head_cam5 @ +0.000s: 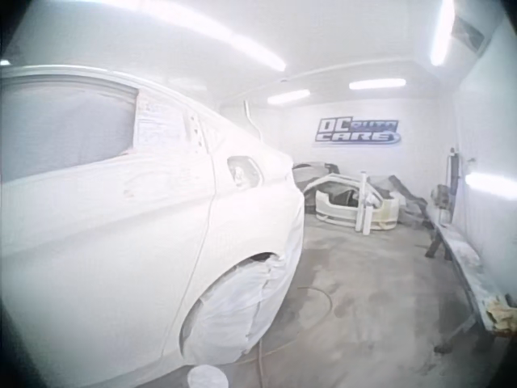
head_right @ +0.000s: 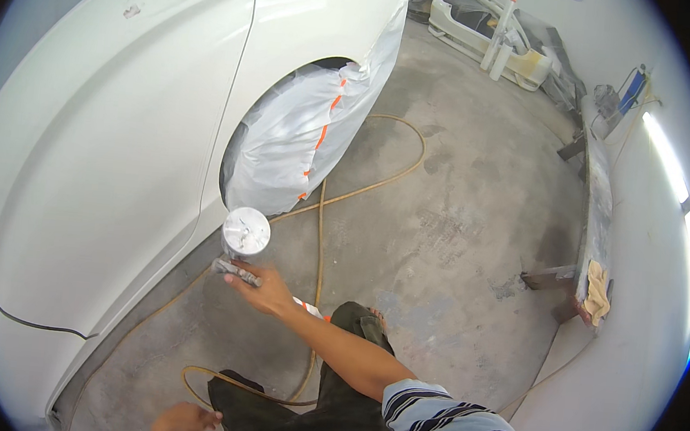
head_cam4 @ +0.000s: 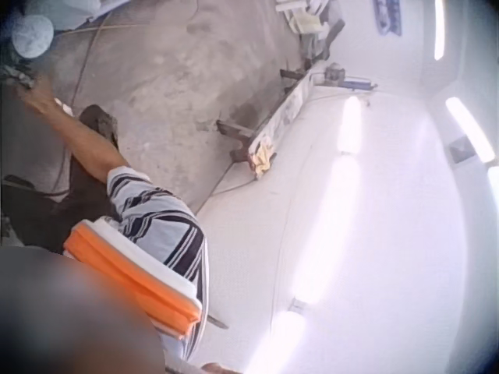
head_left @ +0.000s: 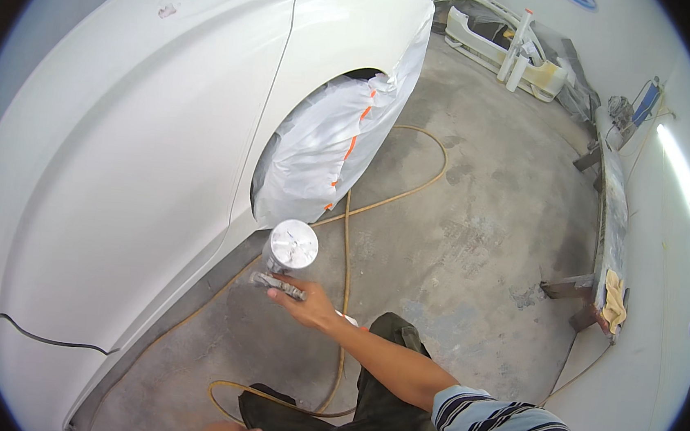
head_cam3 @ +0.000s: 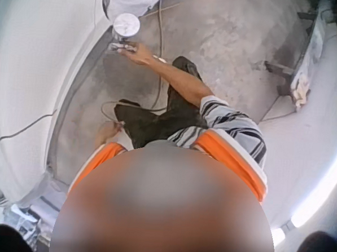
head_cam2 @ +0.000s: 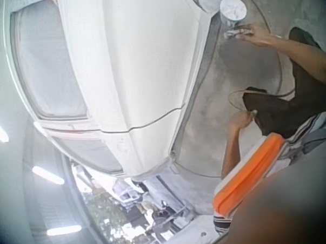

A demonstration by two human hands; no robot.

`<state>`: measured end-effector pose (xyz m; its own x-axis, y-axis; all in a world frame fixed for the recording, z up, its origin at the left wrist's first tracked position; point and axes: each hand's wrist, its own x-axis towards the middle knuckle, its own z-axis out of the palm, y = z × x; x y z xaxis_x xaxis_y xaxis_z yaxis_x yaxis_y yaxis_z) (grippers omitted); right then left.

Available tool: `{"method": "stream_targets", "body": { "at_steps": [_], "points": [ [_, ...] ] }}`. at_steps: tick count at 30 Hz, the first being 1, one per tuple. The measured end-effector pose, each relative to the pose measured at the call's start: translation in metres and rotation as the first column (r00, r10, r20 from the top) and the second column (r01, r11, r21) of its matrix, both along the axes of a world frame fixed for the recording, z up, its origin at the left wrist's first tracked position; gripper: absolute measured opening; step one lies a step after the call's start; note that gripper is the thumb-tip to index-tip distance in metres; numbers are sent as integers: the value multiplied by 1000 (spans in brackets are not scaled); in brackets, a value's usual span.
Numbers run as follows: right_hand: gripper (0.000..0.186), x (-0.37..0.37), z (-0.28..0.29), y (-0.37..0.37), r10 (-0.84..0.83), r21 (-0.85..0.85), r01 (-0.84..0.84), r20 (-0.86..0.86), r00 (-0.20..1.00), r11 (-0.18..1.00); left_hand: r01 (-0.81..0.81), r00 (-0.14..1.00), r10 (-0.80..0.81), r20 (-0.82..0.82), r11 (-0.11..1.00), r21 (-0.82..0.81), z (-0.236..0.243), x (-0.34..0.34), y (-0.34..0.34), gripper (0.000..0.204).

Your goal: The person spray paints the front and side of a white car with a paint gun. They pause to refill the paint cup from a container on a shelf, then resume spraying the car's body panels.

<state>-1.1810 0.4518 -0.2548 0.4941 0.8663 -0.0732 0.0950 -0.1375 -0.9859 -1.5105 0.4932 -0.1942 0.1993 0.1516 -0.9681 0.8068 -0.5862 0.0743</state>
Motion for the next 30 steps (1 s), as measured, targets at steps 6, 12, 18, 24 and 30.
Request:
{"method": "stream_targets", "body": {
  "at_steps": [6,12,18,24,30],
  "points": [
    [47,-44,76,-84,-151,236,135,53,987,962,-228,971,237,-22,955,190,22,-68,-109,56],
    [35,-56,223,-212,38,-162,0,236,971,987,-493,865,477,157,866,82,124,-64,-153,55],
    [49,3,340,-312,-102,-11,104,111,989,995,-585,803,567,187,809,59,186,3,-199,55],
    [52,165,397,-402,-63,-134,96,233,971,986,-642,751,611,250,764,63,200,143,-266,54],
    [49,324,464,-504,-249,-74,293,358,900,953,-662,703,616,357,750,9,209,273,-312,53]
  ]
}}
